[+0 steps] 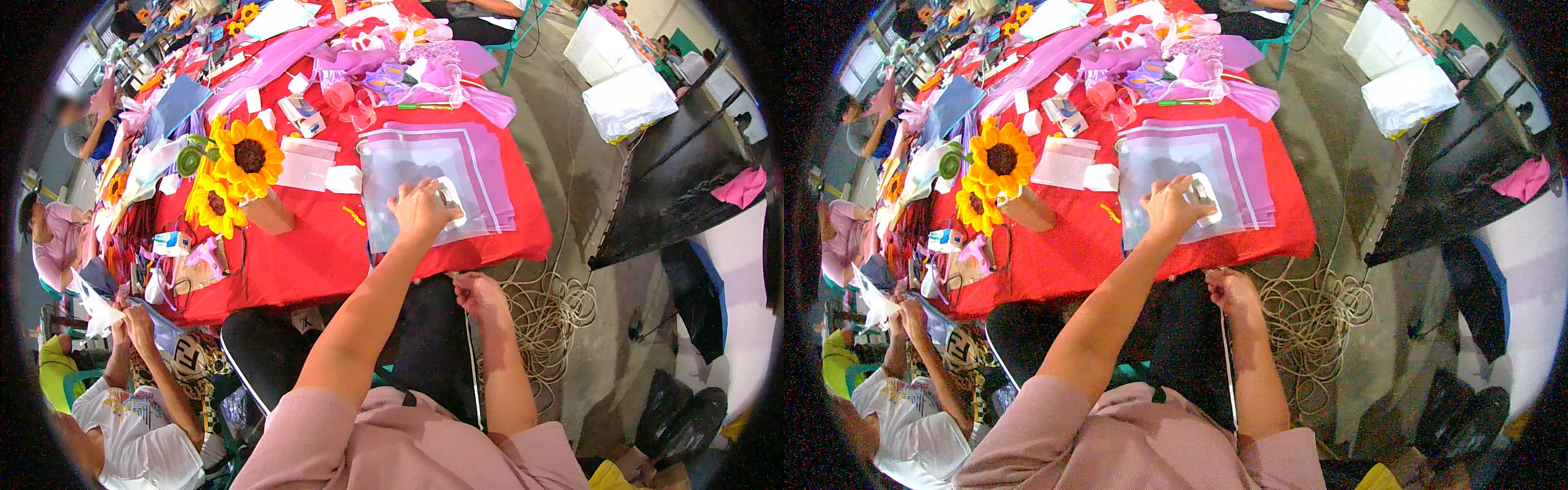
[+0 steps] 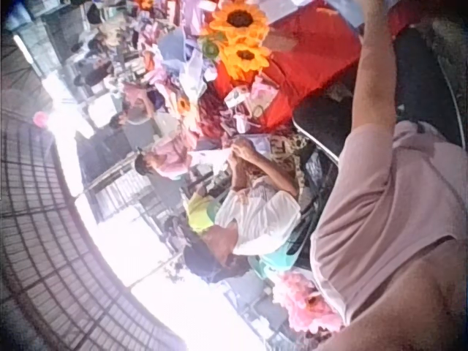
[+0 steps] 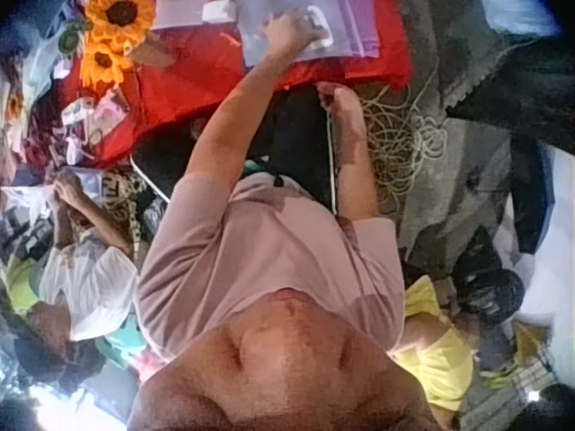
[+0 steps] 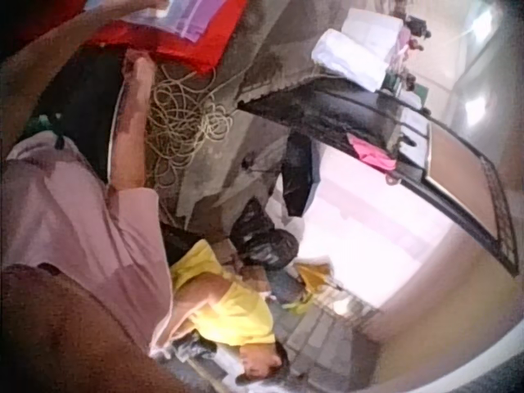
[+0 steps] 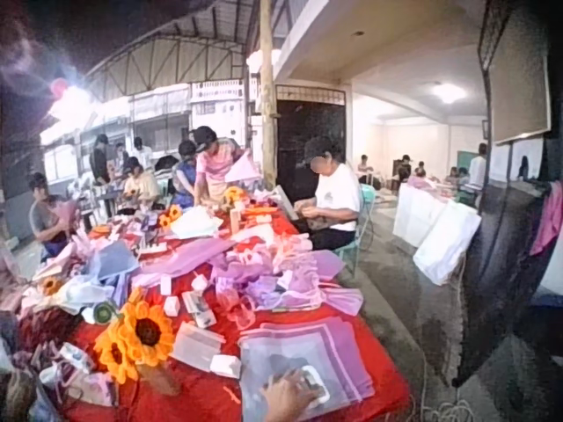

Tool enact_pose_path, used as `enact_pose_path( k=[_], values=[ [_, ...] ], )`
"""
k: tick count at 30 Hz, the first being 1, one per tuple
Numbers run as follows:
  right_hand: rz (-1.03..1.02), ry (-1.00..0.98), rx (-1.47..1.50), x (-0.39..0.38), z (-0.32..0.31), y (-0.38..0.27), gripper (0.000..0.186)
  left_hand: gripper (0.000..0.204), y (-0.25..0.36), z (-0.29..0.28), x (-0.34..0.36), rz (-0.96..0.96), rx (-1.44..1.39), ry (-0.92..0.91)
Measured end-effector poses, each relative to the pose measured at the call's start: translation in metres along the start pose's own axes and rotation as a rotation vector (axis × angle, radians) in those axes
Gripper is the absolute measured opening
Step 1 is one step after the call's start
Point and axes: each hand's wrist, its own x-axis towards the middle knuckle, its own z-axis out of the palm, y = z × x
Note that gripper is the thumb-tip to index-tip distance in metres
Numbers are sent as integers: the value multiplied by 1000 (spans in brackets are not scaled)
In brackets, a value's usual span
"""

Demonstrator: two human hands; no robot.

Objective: The person assembles a bouquet of artificial sunflowers by using tape to attach decorative white paper to a cardboard base and then grouping the flowers together.

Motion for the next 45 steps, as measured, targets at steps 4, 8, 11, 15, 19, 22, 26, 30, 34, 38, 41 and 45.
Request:
enact_pose_path(
  k=[4, 8, 11, 15, 19, 22, 26, 30, 34, 38, 41, 45],
  values=[
    [-58, 103, -216, -44, 19, -10, 8, 73, 2, 0, -1, -11, -11, -38],
    [-328, -55, -604, -77, 23, -50, 11, 68, -11, 12, 1, -16, -210, -58],
    [-352, -313, -756, -106, 44, -89, 7, 56, -37, 7, 3, 99, -431, 31],
    [-329, -558, -712, -144, 60, -112, 8, 49, -18, -62, -44, 68, -946, -248],
    [-338, -807, -750, -169, 97, -101, 9, 70, -34, -128, -142, -161, -1535, -925],
    [-415, -1027, -788, -175, 119, -81, 9, 47, -55, -158, -197, -262, -1721, -927],
    [-272, -1072, -838, -181, 141, -53, 10, 17, -82, -188, -245, -521, -1702, -617],
    [-250, -1120, -953, -178, 160, -38, 8, 13, -99, -208, -269, -469, -1635, -453],
    [-420, -1032, -1119, -181, 181, -28, 10, 11, -101, -235, -280, -425, -1352, -268],
    [-738, -858, -1302, -187, 203, -25, 13, 11, -104, -263, -285, -339, -1130, -93],
    [-945, -743, -1315, -188, 221, -18, 13, 14, -107, -279, -283, -318, -1016, 80],
    [-1054, -669, -1257, -186, 236, -10, 13, 13, -104, -294, -285, -292, -849, 198]
  ],
)
